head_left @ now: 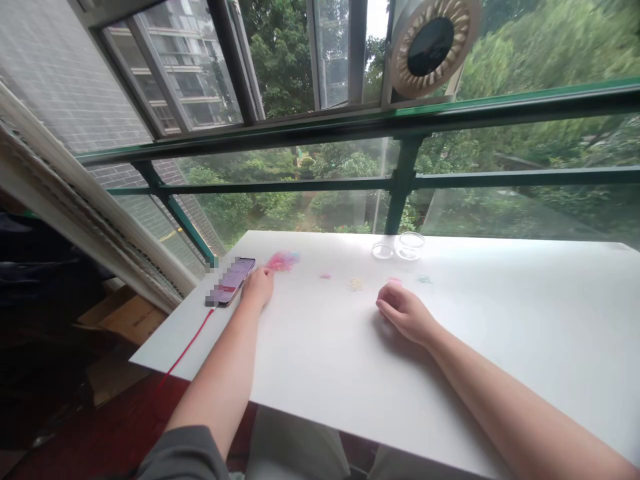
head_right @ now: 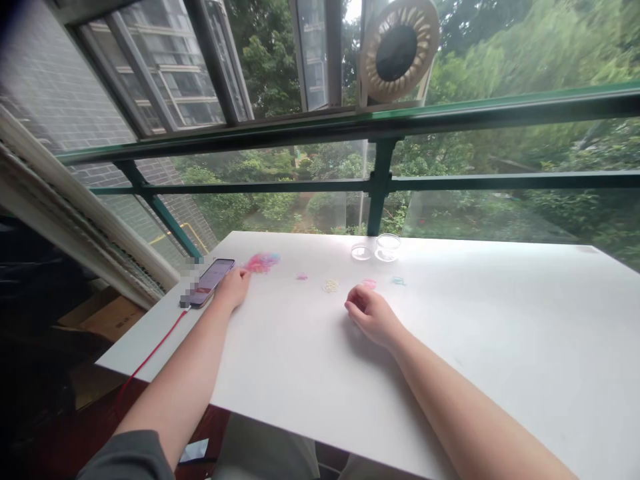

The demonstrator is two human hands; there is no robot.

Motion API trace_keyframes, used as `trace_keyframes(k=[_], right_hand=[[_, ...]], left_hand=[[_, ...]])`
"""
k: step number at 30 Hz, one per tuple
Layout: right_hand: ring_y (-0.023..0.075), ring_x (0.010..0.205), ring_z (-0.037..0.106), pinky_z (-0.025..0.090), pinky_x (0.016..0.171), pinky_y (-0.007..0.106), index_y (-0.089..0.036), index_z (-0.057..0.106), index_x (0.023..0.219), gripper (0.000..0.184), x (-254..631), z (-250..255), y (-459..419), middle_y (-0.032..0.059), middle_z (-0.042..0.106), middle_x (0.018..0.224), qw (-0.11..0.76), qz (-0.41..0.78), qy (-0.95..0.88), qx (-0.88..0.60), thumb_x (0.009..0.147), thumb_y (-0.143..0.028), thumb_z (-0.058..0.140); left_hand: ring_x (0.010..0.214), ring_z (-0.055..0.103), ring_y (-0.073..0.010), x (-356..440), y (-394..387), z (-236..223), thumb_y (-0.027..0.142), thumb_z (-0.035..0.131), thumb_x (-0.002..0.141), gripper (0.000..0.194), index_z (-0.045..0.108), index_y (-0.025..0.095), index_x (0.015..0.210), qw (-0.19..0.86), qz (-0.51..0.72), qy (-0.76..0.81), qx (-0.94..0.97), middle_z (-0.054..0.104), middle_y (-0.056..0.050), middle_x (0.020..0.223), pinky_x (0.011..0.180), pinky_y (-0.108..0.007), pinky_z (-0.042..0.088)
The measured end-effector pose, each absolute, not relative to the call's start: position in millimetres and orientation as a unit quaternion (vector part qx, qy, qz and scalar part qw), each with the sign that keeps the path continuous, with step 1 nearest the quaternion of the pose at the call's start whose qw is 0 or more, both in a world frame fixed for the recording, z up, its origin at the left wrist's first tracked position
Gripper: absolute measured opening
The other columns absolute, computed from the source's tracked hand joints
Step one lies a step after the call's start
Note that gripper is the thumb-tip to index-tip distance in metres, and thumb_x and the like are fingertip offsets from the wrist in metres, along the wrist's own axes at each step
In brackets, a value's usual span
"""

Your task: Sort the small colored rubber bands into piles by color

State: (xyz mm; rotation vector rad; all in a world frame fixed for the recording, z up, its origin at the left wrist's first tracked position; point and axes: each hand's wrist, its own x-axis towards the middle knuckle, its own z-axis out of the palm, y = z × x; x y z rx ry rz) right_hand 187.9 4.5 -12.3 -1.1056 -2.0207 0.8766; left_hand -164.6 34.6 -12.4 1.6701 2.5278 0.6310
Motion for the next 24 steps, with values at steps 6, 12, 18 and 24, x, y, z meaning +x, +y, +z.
trace_keyframes(k=[6, 12, 18, 24], right_hand=[[0.0132, 0.054, 0.047, 0.040, 0.058, 0.029, -0.021, 0.044, 0.072, 0.009, 187.3, -10.3, 2.4, -0.0030, 0.051, 0.058, 0.335, 0.360, -0.759, -0.427, 0.079, -0.023, 0.048], [0.0134, 0.054, 0.048, 0.039, 0.057, 0.029, -0.021, 0.044, 0.072, 0.009, 187.2, -10.9, 2.9, -0.0028, 0.050, 0.059, 0.336, 0.369, -0.758, -0.420, 0.080, -0.023, 0.047], [0.0128, 0.053, 0.046, 0.038, 0.054, 0.027, -0.021, 0.044, 0.073, 0.009, 186.7, -14.1, 4.0, -0.0031, 0.049, 0.058, 0.344, 0.385, -0.752, -0.410, 0.081, -0.025, 0.047], [0.0124, 0.052, 0.045, 0.037, 0.053, 0.027, -0.021, 0.044, 0.071, 0.011, 184.7, -14.2, 4.4, -0.0033, 0.049, 0.057, 0.365, 0.380, -0.744, -0.410, 0.080, -0.025, 0.049]], left_hand=[[0.101, 0.059, -0.0284, -162.5, 33.6, -7.0, 0.027, 0.035, 0.087, 0.027, 0.059, 0.015, 0.094, 0.020, 0.202, 0.820, 0.535, 0.065, -0.017, 0.104, 0.085, -0.038, 0.044], [0.098, 0.060, -0.0261, -154.9, 31.6, -2.9, 0.028, 0.034, 0.089, 0.027, 0.057, 0.015, 0.095, 0.007, 0.222, 0.815, 0.535, 0.066, -0.015, 0.101, 0.081, -0.034, 0.045], [0.085, 0.061, -0.0211, -130.0, 28.4, -1.2, 0.029, 0.032, 0.090, 0.028, 0.057, 0.018, 0.085, 0.022, 0.254, 0.754, 0.606, 0.066, -0.007, 0.084, 0.074, -0.029, 0.045], [0.078, 0.060, -0.0145, -76.2, 24.3, 10.0, 0.032, 0.040, 0.086, 0.027, 0.061, 0.019, 0.075, 0.110, 0.326, 0.580, 0.738, 0.066, -0.002, 0.078, 0.075, -0.024, 0.044]])
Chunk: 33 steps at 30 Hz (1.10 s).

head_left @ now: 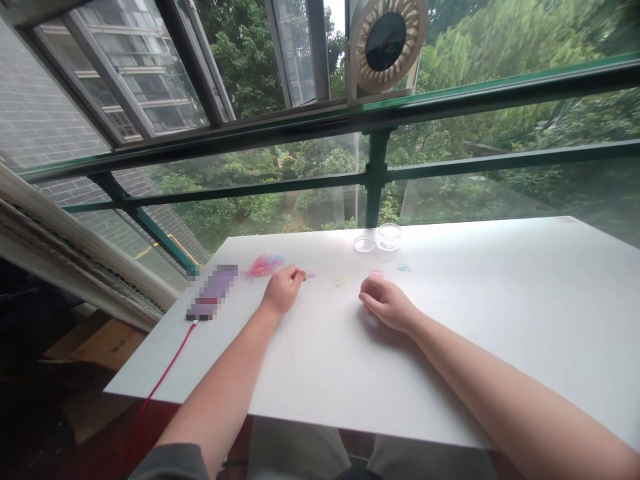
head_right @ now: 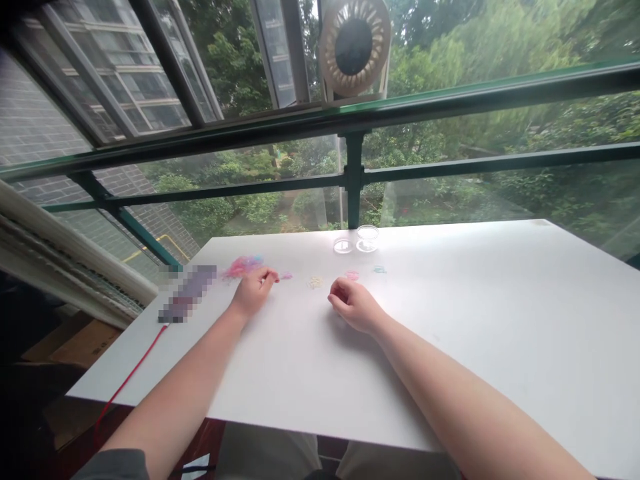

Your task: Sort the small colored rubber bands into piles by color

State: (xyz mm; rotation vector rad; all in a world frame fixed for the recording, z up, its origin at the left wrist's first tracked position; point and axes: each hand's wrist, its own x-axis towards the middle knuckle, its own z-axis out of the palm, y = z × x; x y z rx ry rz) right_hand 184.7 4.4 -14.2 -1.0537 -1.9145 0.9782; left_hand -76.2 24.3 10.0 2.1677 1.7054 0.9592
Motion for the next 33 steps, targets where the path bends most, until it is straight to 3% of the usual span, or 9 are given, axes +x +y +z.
trace_keyframes(k=[6, 11, 18, 33], right_hand=[[0.0124, 0.056, 0.046, 0.038, 0.056, 0.027, -0.020, 0.045, 0.069, 0.014, 187.1, -12.6, 4.9, -0.0020, 0.049, 0.059, 0.437, 0.325, -0.714, -0.441, 0.081, -0.025, 0.050], [0.0122, 0.056, 0.047, 0.039, 0.055, 0.026, -0.020, 0.047, 0.071, 0.012, 188.1, -12.9, 4.8, -0.0018, 0.050, 0.061, 0.433, 0.338, -0.703, -0.452, 0.080, -0.026, 0.051], [0.0105, 0.049, 0.043, 0.035, 0.048, 0.024, -0.019, 0.052, 0.086, 0.009, 185.8, -12.4, 0.3, -0.0044, 0.045, 0.056, 0.375, 0.410, -0.723, -0.412, 0.080, -0.026, 0.052], [0.0105, 0.054, 0.043, 0.036, 0.051, 0.024, -0.018, 0.056, 0.080, 0.011, 189.6, -4.0, -7.6, -0.0013, 0.050, 0.062, 0.343, 0.401, -0.756, -0.388, 0.081, -0.029, 0.053]], left_hand=[[0.069, 0.057, -0.0111, -15.0, 25.3, 14.4, 0.035, 0.050, 0.081, 0.024, 0.066, 0.019, 0.074, 0.214, 0.328, 0.474, 0.789, 0.068, 0.000, 0.073, 0.070, -0.021, 0.044], [0.064, 0.056, -0.0108, 2.8, 19.8, -0.1, 0.034, 0.057, 0.078, 0.022, 0.065, 0.017, 0.069, 0.289, 0.376, 0.433, 0.767, 0.068, -0.002, 0.070, 0.064, -0.022, 0.045], [0.062, 0.055, -0.0102, -10.4, 10.1, -5.2, 0.032, 0.061, 0.077, 0.017, 0.066, 0.017, 0.071, 0.311, 0.361, 0.408, 0.778, 0.068, -0.002, 0.071, 0.061, -0.023, 0.042], [0.061, 0.054, -0.0104, -6.1, 7.7, -4.4, 0.034, 0.061, 0.076, 0.018, 0.067, 0.017, 0.072, 0.337, 0.325, 0.398, 0.789, 0.068, -0.003, 0.072, 0.060, -0.023, 0.042]])
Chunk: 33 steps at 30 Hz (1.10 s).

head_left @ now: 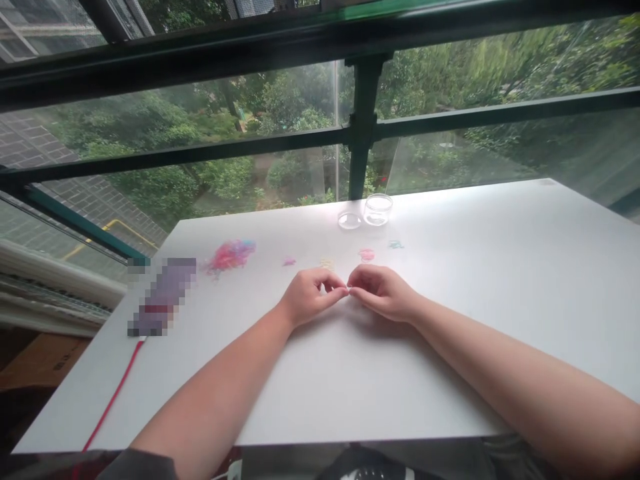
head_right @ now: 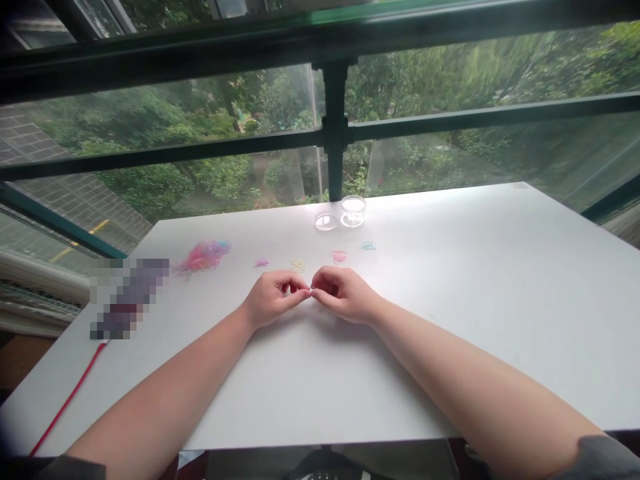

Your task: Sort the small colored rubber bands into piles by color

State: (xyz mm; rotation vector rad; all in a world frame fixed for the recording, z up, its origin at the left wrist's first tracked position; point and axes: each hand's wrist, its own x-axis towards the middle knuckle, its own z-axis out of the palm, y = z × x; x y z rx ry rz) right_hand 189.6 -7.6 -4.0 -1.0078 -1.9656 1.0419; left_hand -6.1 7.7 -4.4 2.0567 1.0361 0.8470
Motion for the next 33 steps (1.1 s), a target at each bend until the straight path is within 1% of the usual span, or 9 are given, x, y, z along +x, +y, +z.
trace_keyframes(k=[4, 9, 13, 18, 23, 33], right_hand=[[0.0095, 0.052, 0.040, 0.033, 0.049, 0.023, -0.018, 0.055, 0.078, 0.008, 189.6, -6.0, -6.2, -0.0027, 0.047, 0.058, 0.338, 0.392, -0.758, -0.397, 0.081, -0.024, 0.051], [0.0100, 0.055, 0.043, 0.036, 0.051, 0.023, -0.017, 0.055, 0.079, 0.009, 189.9, -5.8, -5.6, -0.0011, 0.050, 0.062, 0.337, 0.392, -0.766, -0.383, 0.081, -0.025, 0.053], [0.0095, 0.052, 0.043, 0.034, 0.048, 0.022, -0.017, 0.055, 0.079, 0.007, 190.1, -8.2, -5.3, -0.0021, 0.049, 0.059, 0.329, 0.396, -0.760, -0.396, 0.081, -0.022, 0.051], [0.0089, 0.051, 0.041, 0.033, 0.048, 0.022, -0.018, 0.053, 0.075, 0.003, 189.9, -9.1, -4.7, -0.0034, 0.047, 0.058, 0.327, 0.382, -0.766, -0.401, 0.078, -0.017, 0.051], [0.0086, 0.051, 0.040, 0.032, 0.049, 0.022, -0.018, 0.049, 0.073, 0.006, 190.2, -8.1, -4.8, -0.0042, 0.046, 0.058, 0.333, 0.380, -0.765, -0.400, 0.075, -0.013, 0.051], [0.0087, 0.052, 0.039, 0.033, 0.048, 0.022, -0.019, 0.046, 0.073, 0.008, 189.2, -8.6, -4.1, -0.0042, 0.045, 0.060, 0.342, 0.381, -0.764, -0.393, 0.074, -0.012, 0.050]], left_hand=[[0.061, 0.054, -0.0106, -5.8, 7.5, -4.4, 0.034, 0.061, 0.076, 0.018, 0.067, 0.017, 0.073, 0.342, 0.317, 0.400, 0.789, 0.068, -0.003, 0.072, 0.059, -0.023, 0.042], [0.058, 0.052, -0.0094, -6.2, 7.3, -4.2, 0.035, 0.062, 0.076, 0.020, 0.067, 0.016, 0.074, 0.348, 0.313, 0.389, 0.793, 0.067, -0.003, 0.070, 0.057, -0.022, 0.042], [0.056, 0.051, -0.0088, -6.4, 7.7, -4.8, 0.035, 0.063, 0.075, 0.020, 0.067, 0.016, 0.074, 0.350, 0.308, 0.383, 0.797, 0.067, -0.003, 0.069, 0.055, -0.022, 0.041], [0.056, 0.050, -0.0086, -6.8, 8.9, -6.3, 0.035, 0.063, 0.075, 0.020, 0.067, 0.016, 0.076, 0.352, 0.301, 0.383, 0.799, 0.066, -0.003, 0.070, 0.054, -0.021, 0.040], [0.054, 0.048, -0.0083, -7.4, 8.9, -5.8, 0.036, 0.062, 0.075, 0.021, 0.068, 0.016, 0.078, 0.356, 0.292, 0.384, 0.800, 0.066, -0.003, 0.070, 0.052, -0.021, 0.039], [0.051, 0.044, -0.0074, -7.7, 8.7, -4.1, 0.038, 0.059, 0.078, 0.024, 0.067, 0.015, 0.077, 0.367, 0.285, 0.402, 0.789, 0.064, -0.003, 0.069, 0.050, -0.021, 0.037]])
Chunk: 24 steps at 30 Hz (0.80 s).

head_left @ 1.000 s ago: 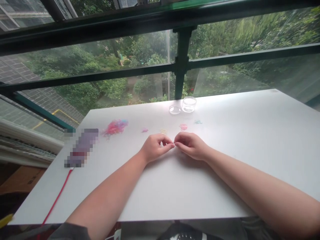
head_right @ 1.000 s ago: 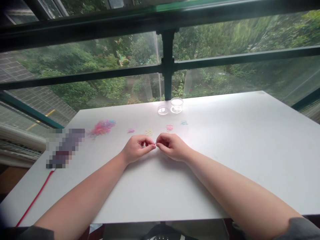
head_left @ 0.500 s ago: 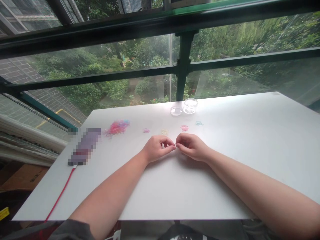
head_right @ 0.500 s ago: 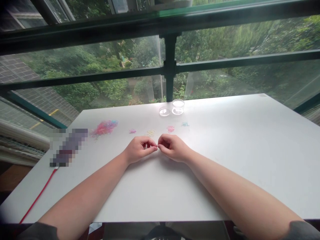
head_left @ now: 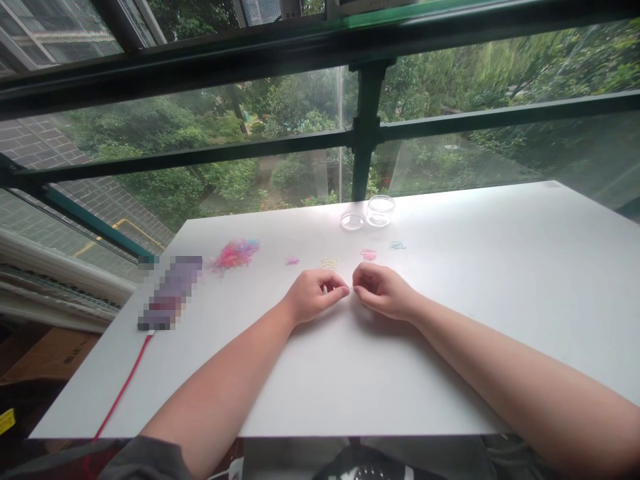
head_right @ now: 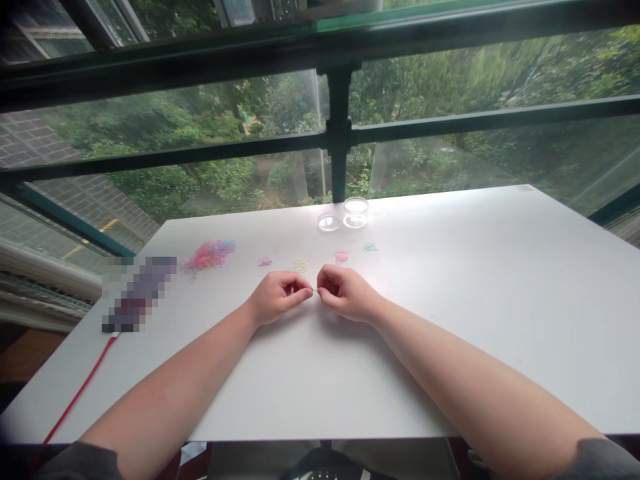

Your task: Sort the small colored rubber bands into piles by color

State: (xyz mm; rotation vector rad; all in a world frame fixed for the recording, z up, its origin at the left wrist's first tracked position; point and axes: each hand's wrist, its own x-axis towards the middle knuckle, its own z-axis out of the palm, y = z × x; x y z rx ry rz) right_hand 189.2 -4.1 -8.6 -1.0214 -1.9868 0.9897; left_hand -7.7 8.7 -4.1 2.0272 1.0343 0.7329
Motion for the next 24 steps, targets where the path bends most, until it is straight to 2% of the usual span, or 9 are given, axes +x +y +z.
trace_keyframes(k=[14, 24], right_hand=[[0.0088, 0.053, 0.038, 0.032, 0.050, 0.023, -0.019, 0.048, 0.075, 0.006, 189.5, -11.3, -2.7, -0.0043, 0.043, 0.060, 0.340, 0.379, -0.767, -0.390, 0.077, -0.013, 0.049], [0.0091, 0.053, 0.038, 0.031, 0.050, 0.023, -0.019, 0.049, 0.075, 0.004, 190.2, -10.1, -3.4, -0.0038, 0.043, 0.059, 0.333, 0.373, -0.774, -0.388, 0.079, -0.015, 0.048]], left_hand=[[0.050, 0.044, -0.0067, -7.7, 8.6, -5.8, 0.035, 0.063, 0.074, 0.021, 0.068, 0.015, 0.081, 0.366, 0.290, 0.400, 0.789, 0.063, -0.002, 0.066, 0.050, -0.021, 0.037], [0.052, 0.047, -0.0080, -7.2, 8.8, -6.3, 0.033, 0.059, 0.076, 0.019, 0.067, 0.016, 0.081, 0.360, 0.284, 0.404, 0.791, 0.064, -0.003, 0.068, 0.051, -0.022, 0.039]])
